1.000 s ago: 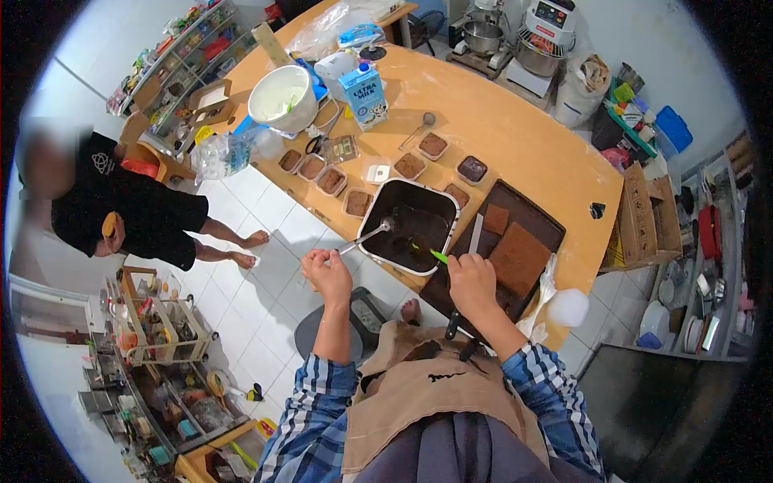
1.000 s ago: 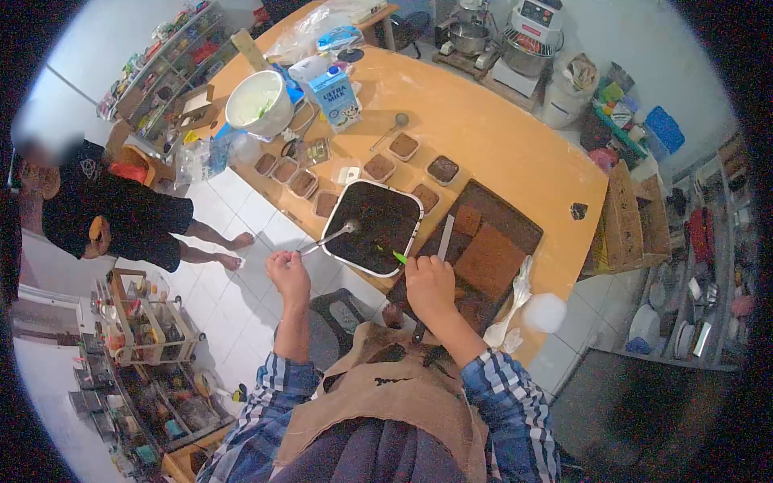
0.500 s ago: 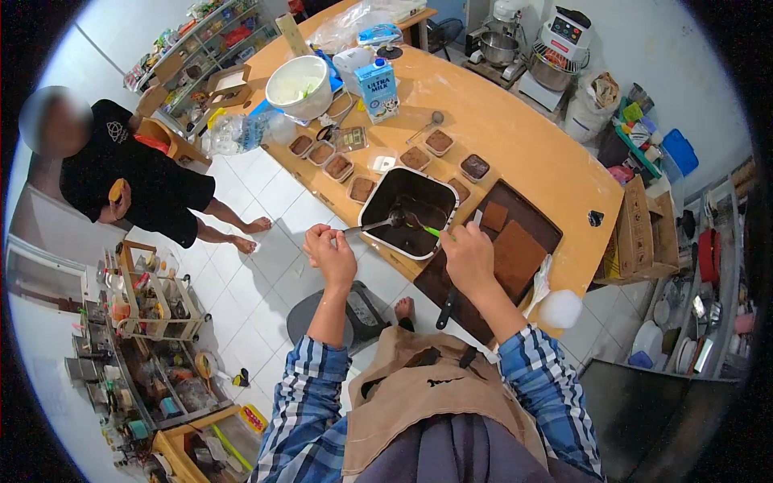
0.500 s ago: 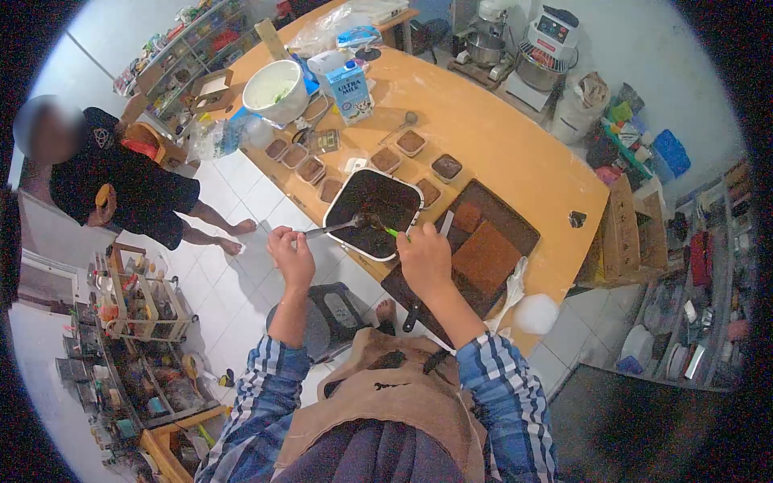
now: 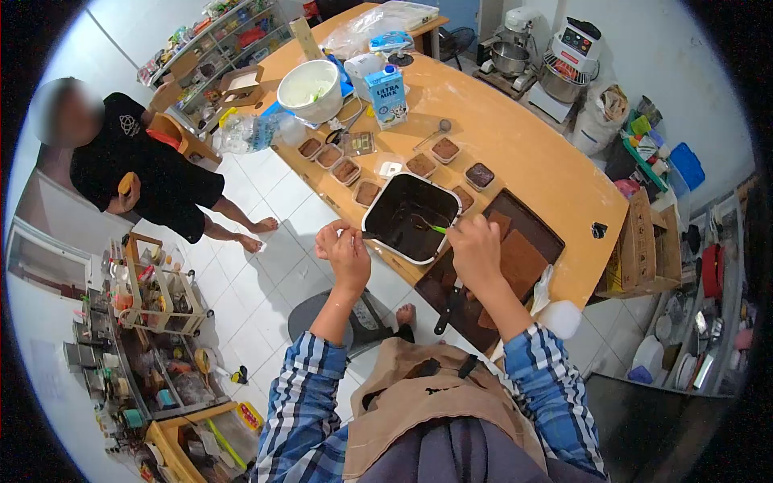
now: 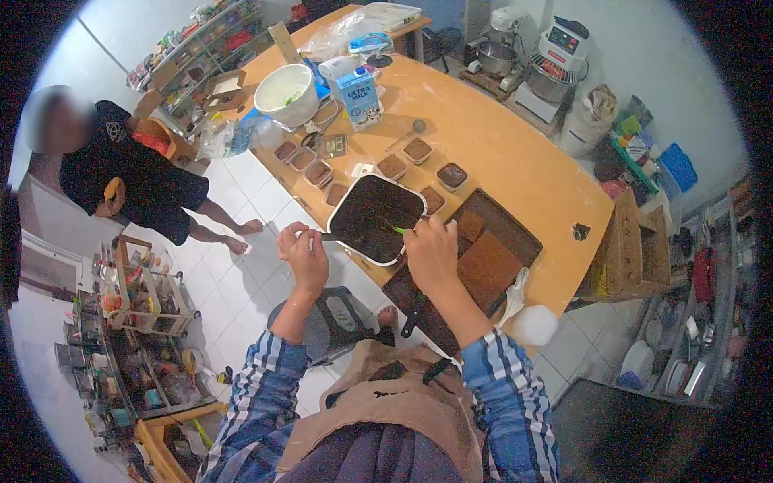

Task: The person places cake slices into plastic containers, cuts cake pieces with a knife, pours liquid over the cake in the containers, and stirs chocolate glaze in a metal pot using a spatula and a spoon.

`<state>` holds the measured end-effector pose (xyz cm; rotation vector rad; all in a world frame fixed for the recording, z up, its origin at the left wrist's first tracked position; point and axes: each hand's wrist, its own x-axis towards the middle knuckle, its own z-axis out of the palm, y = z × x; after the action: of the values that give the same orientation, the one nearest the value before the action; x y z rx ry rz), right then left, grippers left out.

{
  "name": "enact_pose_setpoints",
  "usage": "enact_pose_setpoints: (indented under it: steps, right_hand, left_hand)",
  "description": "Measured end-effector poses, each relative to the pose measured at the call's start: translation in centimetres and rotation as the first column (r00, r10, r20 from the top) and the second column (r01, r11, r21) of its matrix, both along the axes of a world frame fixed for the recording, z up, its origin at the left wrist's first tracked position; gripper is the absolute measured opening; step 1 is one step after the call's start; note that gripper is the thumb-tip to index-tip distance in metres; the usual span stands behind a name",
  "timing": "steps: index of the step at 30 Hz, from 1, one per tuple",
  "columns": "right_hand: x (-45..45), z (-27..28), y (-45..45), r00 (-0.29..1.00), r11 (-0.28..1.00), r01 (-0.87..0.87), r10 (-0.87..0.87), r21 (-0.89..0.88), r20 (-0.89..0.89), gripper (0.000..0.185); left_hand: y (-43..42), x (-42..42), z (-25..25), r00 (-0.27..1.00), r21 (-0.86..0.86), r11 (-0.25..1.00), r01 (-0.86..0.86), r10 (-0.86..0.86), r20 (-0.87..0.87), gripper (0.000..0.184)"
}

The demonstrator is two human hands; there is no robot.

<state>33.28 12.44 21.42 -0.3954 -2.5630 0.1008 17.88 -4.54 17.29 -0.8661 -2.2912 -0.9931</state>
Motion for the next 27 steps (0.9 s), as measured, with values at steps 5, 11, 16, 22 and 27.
enact_pose_setpoints:
  steps: [5, 11, 16, 22, 27]
  right_hand:
    - [0.7, -1.0, -0.9, 0.996, 0.999, -0.035, 0.038, -0.042, 0.075, 0.011]
    - [1.9, -1.5, -1.3, 0.999, 0.995, 0.039, -0.04, -0.093, -0.004, 0.015]
    - [3.0, -1.8, -0.7, 0.996, 0.984, 0.056, -0.068, -0.169, -0.065, 0.016]
    - [2.7, -2.4, -1.2, 0.998, 0.97, 0.054, -0.046, -0.237, 0.039, 0.012]
    - [1.8, -2.2, -1.6, 0.978, 0.947, 0.089, -0.024, -0.31, 0.206, 0.013]
  left_hand:
    - [0.0, -0.1, -1.0, 0.978, 0.198, 0.978, 0.069, -0.105, 0.178, 0.004]
    - [-0.5, 2.0, -1.2, 0.78, 0.428, 0.896, 0.118, -0.351, 0.518, 0.007]
    - [-1.9, 3.8, -0.5, 0.812, 0.131, 0.894, 0.429, -0.445, 0.377, 0.008]
    - [-3.1, 5.4, -1.3, 0.828, 0.086, 0.954, 0.286, -0.292, 0.479, 0.003]
    - [-2.5, 6.2, -2.1, 0.744, 0.217, 0.97, 0.111, -0.226, 0.629, 0.014]
